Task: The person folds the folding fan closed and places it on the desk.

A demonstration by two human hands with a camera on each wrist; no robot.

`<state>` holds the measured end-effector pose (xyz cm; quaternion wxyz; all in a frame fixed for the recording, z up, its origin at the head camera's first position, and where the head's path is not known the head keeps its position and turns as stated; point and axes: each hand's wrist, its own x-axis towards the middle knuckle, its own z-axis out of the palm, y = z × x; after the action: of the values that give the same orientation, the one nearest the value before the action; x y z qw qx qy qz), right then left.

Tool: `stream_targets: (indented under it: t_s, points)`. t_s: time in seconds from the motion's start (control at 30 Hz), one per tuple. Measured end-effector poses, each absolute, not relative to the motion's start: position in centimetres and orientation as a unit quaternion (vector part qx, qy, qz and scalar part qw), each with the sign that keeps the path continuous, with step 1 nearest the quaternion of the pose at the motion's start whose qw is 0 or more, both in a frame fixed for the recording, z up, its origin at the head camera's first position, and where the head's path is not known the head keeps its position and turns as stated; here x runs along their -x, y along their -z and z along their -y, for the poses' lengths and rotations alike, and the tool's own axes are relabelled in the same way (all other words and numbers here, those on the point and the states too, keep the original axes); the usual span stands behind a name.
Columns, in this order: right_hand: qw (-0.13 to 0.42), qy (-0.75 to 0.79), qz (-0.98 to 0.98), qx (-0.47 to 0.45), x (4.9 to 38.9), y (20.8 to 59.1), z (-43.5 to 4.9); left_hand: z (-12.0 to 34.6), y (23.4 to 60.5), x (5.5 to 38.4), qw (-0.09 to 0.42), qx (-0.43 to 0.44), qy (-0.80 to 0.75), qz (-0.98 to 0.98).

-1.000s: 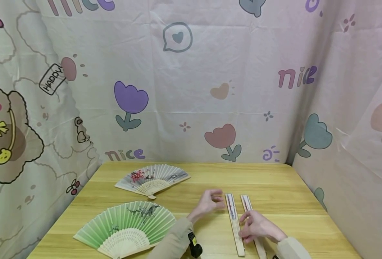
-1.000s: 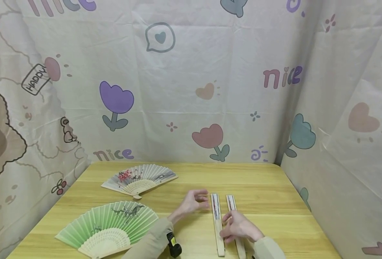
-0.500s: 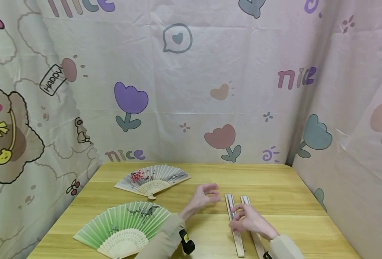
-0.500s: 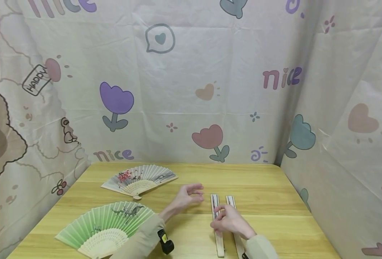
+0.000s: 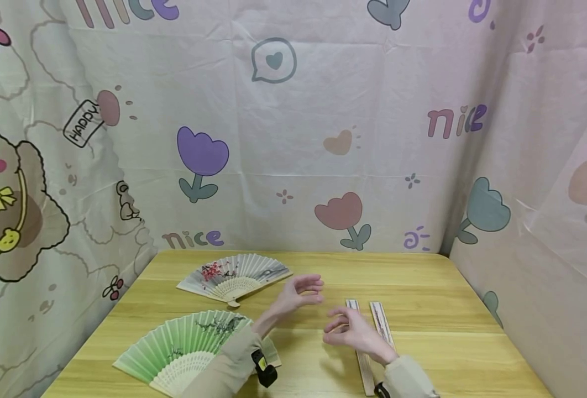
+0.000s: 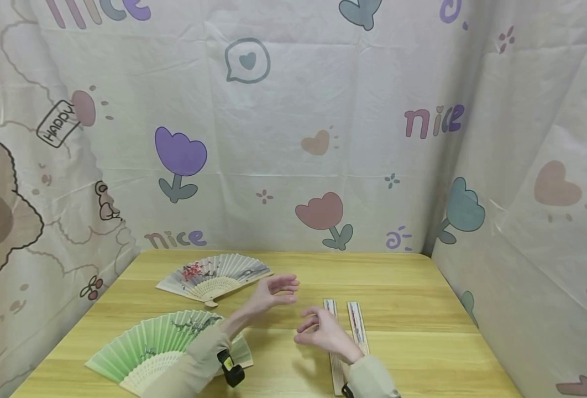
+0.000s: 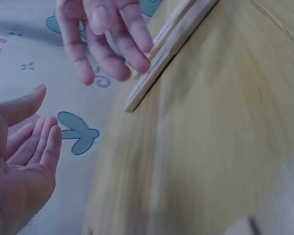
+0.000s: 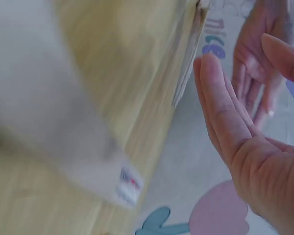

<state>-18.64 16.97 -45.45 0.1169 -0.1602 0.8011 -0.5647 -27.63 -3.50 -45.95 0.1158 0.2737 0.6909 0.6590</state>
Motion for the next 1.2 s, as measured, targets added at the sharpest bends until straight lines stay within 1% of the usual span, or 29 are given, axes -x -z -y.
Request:
stream_targets:
  t_s: [0.13,0.33,0.67,0.8,0.93,1.03,1.2]
  points:
    - [0.125,0.582,-0.787,0.163,18.8,45.4,-15.6,5.5,45.1,27.8,0.113,-0.29,-0.656,-0.687]
    - [0.149,0.609,-0.761,0.165,18.7,45.3,-13.7,9.7,44.1,28.2,0.113,-0.313,-0.629,-0.703]
    - [0.176,0.638,-0.728,0.177,18.8,45.5,-10.2,20.0,42.9,26.8,0.131,-0.337,-0.552,-0.751]
    - [0.19,0.646,-0.716,0.184,18.8,46.0,-9.0,24.1,42.7,25.7,0.152,-0.321,-0.54,-0.763]
    - [0.198,0.661,-0.7,0.183,18.8,46.6,-8.0,27.7,43.2,24.6,0.159,-0.322,-0.543,-0.76]
    - [0.203,0.668,-0.693,0.181,18.8,47.0,-7.5,30.0,43.8,23.7,0.147,-0.306,-0.546,-0.766]
    - [0.21,0.664,-0.696,0.177,18.9,47.6,-7.1,32.9,44.9,21.7,0.12,-0.23,-0.539,-0.801]
